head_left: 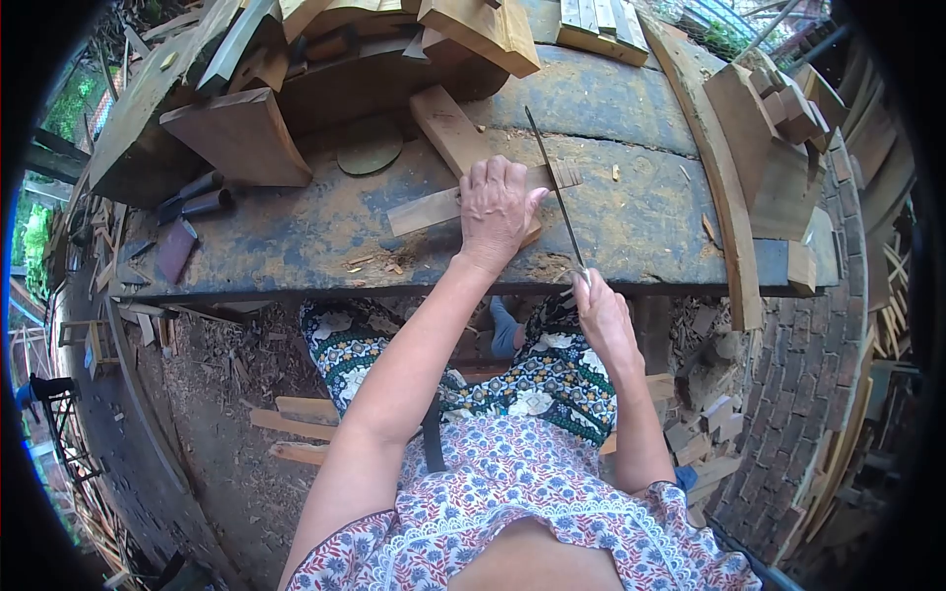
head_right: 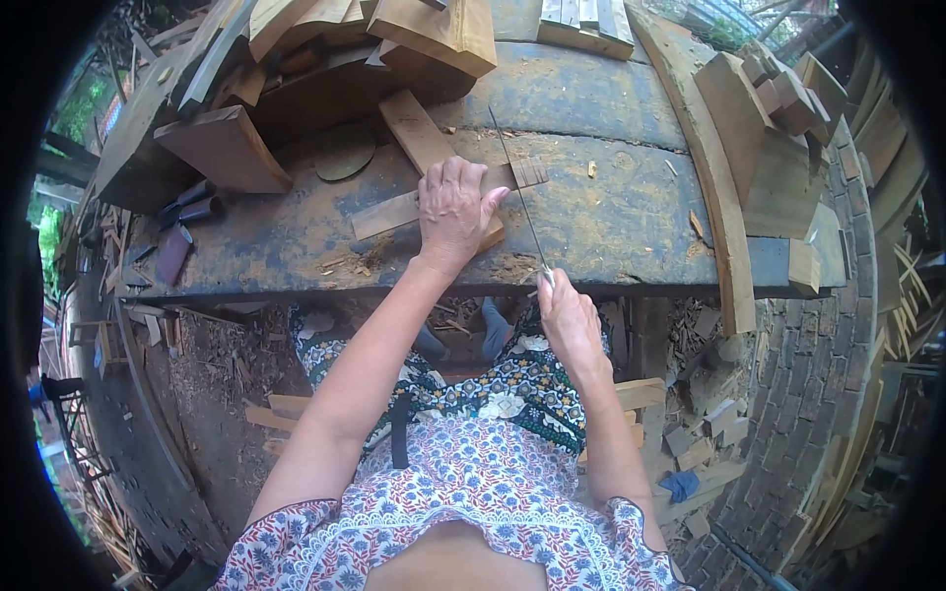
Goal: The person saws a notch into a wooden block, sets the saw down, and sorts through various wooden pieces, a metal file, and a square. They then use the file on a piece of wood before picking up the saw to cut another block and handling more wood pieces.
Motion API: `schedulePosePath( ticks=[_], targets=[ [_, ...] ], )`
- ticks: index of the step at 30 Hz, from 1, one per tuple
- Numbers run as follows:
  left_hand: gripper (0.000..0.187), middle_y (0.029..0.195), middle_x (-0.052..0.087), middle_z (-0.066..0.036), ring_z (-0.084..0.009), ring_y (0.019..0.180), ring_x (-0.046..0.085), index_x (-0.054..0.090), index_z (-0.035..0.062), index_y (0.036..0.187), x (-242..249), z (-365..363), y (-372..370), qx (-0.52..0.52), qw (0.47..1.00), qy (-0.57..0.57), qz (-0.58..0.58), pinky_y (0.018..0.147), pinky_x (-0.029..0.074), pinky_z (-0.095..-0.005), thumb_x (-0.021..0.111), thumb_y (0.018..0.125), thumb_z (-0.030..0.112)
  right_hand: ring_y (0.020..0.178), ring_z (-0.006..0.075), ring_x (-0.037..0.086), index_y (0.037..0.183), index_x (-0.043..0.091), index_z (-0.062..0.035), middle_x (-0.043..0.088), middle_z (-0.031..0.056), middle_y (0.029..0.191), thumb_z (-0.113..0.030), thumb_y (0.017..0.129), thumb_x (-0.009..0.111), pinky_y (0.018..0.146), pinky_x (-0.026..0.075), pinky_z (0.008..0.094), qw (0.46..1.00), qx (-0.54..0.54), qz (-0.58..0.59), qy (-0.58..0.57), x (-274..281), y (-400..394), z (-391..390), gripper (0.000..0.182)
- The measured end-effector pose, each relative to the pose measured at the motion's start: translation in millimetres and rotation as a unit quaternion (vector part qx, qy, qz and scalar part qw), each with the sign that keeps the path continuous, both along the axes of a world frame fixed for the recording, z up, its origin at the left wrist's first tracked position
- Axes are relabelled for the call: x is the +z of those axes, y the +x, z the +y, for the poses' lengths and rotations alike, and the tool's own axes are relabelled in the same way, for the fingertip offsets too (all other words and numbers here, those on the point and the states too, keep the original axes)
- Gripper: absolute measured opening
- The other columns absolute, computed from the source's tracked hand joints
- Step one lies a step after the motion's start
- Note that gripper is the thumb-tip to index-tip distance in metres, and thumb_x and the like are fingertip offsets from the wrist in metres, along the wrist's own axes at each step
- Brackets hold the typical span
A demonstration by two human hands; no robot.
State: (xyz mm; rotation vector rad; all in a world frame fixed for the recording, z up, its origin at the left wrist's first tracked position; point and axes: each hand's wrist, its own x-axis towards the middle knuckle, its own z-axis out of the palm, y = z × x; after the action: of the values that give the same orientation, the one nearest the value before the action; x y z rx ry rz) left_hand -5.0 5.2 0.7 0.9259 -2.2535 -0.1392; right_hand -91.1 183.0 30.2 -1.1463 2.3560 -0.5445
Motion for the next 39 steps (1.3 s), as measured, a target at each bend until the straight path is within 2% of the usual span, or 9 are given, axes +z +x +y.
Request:
schedulePosePath(
  ticks=[3, 12, 17, 26, 29, 31, 34, 39],
  targets=[
    [0.035, 0.095, 0.050, -0.008, -0.0276, 0.093, 0.048, 0.056, 0.0103, 0.098, -0.4, -1.3, 0.4, -0.003, 1.000, -0.007, 0.009, 0.081, 0.040, -0.0394, 0.071, 0.077, 0.034, 0.083, 0.0479, 0.058, 0.099, 0.051, -0.0030, 0.061, 0.0288, 0.083, -0.032, 0.100, 0.042, 0.069, 0.044, 0.0566, 1.000, 0.009, 0.026, -0.006, -4.7, -1.3, -8.5, 0.030],
    [0.036, 0.095, 0.050, -0.008, -0.0273, 0.093, 0.049, 0.056, 0.0103, 0.099, -0.6, -1.0, 0.8, -0.004, 1.000, -0.001, -0.002, 0.081, 0.040, -0.0389, 0.072, 0.077, 0.034, 0.081, 0.0483, 0.058, 0.099, 0.049, -0.0038, 0.060, 0.0278, 0.077, -0.029, 0.100, 0.044, 0.067, 0.043, 0.0569, 1.000, -0.011, -0.025, 0.007, -1.7, 11.8, 29.7, 0.026],
    [0.036, 0.095, 0.050, -0.008, -0.0270, 0.093, 0.048, 0.057, 0.0103, 0.099, -0.7, -0.6, -1.1, 0.010, 1.000, -0.008, 0.000, 0.081, 0.040, -0.0390, 0.072, 0.077, 0.034, 0.082, 0.0487, 0.058, 0.099, 0.050, -0.0031, 0.061, 0.0284, 0.078, -0.031, 0.100, 0.043, 0.068, 0.043, 0.0566, 1.000, -0.010, -0.020, 0.020, -2.2, 5.6, 18.6, 0.029],
    [0.037, 0.095, 0.050, -0.008, -0.0272, 0.093, 0.048, 0.057, 0.0100, 0.100, -0.9, -1.2, 0.3, 0.006, 1.000, -0.013, 0.000, 0.081, 0.040, -0.0387, 0.071, 0.077, 0.035, 0.084, 0.0479, 0.059, 0.100, 0.052, -0.0028, 0.062, 0.0294, 0.083, -0.032, 0.100, 0.041, 0.072, 0.045, 0.0575, 1.000, 0.011, 0.016, -0.007, -14.1, -5.6, -9.3, 0.031],
    [0.037, 0.095, 0.050, -0.008, -0.0273, 0.093, 0.048, 0.057, 0.0100, 0.100, -1.0, -1.3, 0.6, -0.003, 1.000, -0.009, 0.001, 0.081, 0.040, -0.0388, 0.071, 0.077, 0.036, 0.084, 0.0478, 0.058, 0.100, 0.052, -0.0028, 0.062, 0.0294, 0.083, -0.032, 0.100, 0.042, 0.071, 0.045, 0.0573, 0.997, 0.055, 0.048, -0.028, -21.2, -2.5, 2.4, 0.030],
    [0.037, 0.095, 0.050, -0.008, -0.0273, 0.093, 0.048, 0.057, 0.0101, 0.100, -1.0, -1.5, 0.9, -0.004, 1.000, -0.006, 0.000, 0.081, 0.040, -0.0389, 0.071, 0.077, 0.035, 0.084, 0.0478, 0.058, 0.099, 0.051, -0.0029, 0.061, 0.0294, 0.083, -0.031, 0.100, 0.043, 0.070, 0.045, 0.0575, 1.000, 0.008, -0.007, -0.026, -10.3, 4.2, 8.5, 0.029],
    [0.037, 0.095, 0.050, -0.007, -0.0273, 0.093, 0.048, 0.057, 0.0101, 0.100, -1.2, -1.2, 1.1, -0.005, 1.000, 0.000, -0.004, 0.081, 0.040, -0.0389, 0.071, 0.077, 0.035, 0.084, 0.0480, 0.058, 0.099, 0.050, -0.0033, 0.061, 0.0291, 0.083, -0.030, 0.100, 0.043, 0.070, 0.044, 0.0577, 1.000, -0.007, -0.027, -0.002, -2.7, 8.1, 13.9, 0.027],
    [0.037, 0.095, 0.050, -0.008, -0.0274, 0.093, 0.048, 0.057, 0.0101, 0.100, -0.8, -1.3, 0.1, 0.005, 1.000, -0.001, -0.003, 0.082, 0.040, -0.0388, 0.072, 0.076, 0.035, 0.084, 0.0481, 0.058, 0.099, 0.051, -0.0037, 0.061, 0.0287, 0.083, -0.030, 0.100, 0.043, 0.070, 0.043, 0.0575, 1.000, -0.006, -0.012, 0.005, -0.7, 2.9, 4.2, 0.027]
  ],
)
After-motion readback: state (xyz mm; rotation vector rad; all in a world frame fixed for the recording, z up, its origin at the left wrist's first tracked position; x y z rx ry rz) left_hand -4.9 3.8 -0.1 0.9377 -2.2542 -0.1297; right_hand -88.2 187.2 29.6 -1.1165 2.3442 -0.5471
